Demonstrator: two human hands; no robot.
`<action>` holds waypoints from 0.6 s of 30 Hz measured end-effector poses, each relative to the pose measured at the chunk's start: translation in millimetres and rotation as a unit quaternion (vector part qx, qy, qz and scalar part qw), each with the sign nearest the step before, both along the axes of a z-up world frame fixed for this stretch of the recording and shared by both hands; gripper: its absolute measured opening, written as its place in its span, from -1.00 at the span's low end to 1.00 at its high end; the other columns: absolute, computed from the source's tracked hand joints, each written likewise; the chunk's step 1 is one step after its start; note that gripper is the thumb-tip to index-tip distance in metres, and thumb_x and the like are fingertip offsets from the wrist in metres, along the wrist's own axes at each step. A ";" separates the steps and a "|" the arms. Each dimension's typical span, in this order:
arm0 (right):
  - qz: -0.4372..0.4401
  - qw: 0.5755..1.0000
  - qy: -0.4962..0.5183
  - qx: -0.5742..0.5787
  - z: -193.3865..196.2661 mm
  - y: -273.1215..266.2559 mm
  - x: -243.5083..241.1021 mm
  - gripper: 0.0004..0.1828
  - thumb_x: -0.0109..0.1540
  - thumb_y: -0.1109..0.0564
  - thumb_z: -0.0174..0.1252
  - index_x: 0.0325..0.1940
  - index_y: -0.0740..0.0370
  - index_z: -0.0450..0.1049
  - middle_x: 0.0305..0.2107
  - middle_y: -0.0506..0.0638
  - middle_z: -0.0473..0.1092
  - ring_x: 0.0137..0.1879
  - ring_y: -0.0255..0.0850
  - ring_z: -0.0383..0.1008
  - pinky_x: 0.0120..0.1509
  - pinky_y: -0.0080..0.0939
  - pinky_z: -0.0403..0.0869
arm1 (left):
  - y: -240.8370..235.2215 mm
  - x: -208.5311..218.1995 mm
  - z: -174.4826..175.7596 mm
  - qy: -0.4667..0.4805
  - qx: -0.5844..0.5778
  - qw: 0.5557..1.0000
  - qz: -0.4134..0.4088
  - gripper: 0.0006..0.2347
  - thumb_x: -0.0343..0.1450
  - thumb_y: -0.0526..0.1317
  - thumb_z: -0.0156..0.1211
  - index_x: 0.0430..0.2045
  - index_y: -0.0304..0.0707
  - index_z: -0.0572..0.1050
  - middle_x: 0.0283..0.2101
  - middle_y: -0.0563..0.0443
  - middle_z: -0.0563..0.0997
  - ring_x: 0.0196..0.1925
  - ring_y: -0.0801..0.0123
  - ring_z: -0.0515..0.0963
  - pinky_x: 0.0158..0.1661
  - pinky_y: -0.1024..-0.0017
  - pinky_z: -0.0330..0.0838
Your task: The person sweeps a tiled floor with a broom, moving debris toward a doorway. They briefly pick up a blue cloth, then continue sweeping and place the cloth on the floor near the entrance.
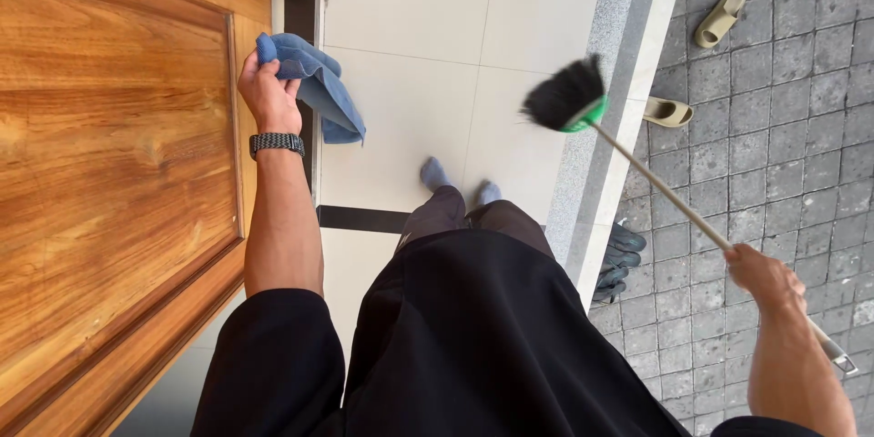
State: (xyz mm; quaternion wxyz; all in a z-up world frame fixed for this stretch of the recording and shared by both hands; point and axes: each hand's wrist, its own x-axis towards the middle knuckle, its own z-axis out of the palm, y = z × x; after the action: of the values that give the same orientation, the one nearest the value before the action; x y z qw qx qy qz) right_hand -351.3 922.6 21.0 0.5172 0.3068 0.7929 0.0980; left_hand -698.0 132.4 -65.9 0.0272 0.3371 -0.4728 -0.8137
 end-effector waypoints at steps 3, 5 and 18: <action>-0.015 0.997 0.031 0.072 15.8 7.8 12.5 -0.45 0.53 -0.26 -0.37 0.23 -0.03 0.47 -0.27 0.14 0.54 -0.20 -0.04 0.57 -0.18 0.08 0.55 | 2.0 8.0 2.8 -0.035 -0.038 0.999 -0.006 -0.70 0.49 -0.39 -0.08 0.11 -0.34 0.43 0.13 -0.23 0.54 0.12 0.05 0.63 0.15 0.02 0.56; -0.046 0.994 0.058 0.086 17.6 7.7 13.8 -0.44 0.54 -0.23 -0.38 0.26 0.05 0.45 -0.25 0.19 0.51 -0.19 0.02 0.61 -0.19 0.13 0.60 | -0.2 19.3 -14.4 -0.057 -0.089 0.994 -0.015 -0.71 0.50 -0.36 -0.07 0.10 -0.34 0.43 0.14 -0.22 0.53 0.13 0.05 0.63 0.13 -0.01 0.57; 0.064 0.956 0.172 -0.229 -54.6 -182.5 -225.0 -0.63 0.48 -0.11 -0.22 0.19 0.04 0.39 -0.52 0.03 0.48 -0.55 -0.20 0.39 -0.47 -0.11 0.42 | 56.5 177.0 -113.5 -0.411 -0.161 0.827 -0.350 -0.69 0.50 -0.13 -0.01 0.11 -0.18 0.41 0.05 -0.03 0.55 0.03 0.16 0.62 0.00 0.17 0.45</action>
State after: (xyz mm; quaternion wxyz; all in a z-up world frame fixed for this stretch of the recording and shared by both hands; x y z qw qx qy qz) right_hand -576.3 740.1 -33.6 0.4218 0.1411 0.8891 -0.1083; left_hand -521.0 188.9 -179.5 -0.4020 0.4432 -0.6506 -0.4676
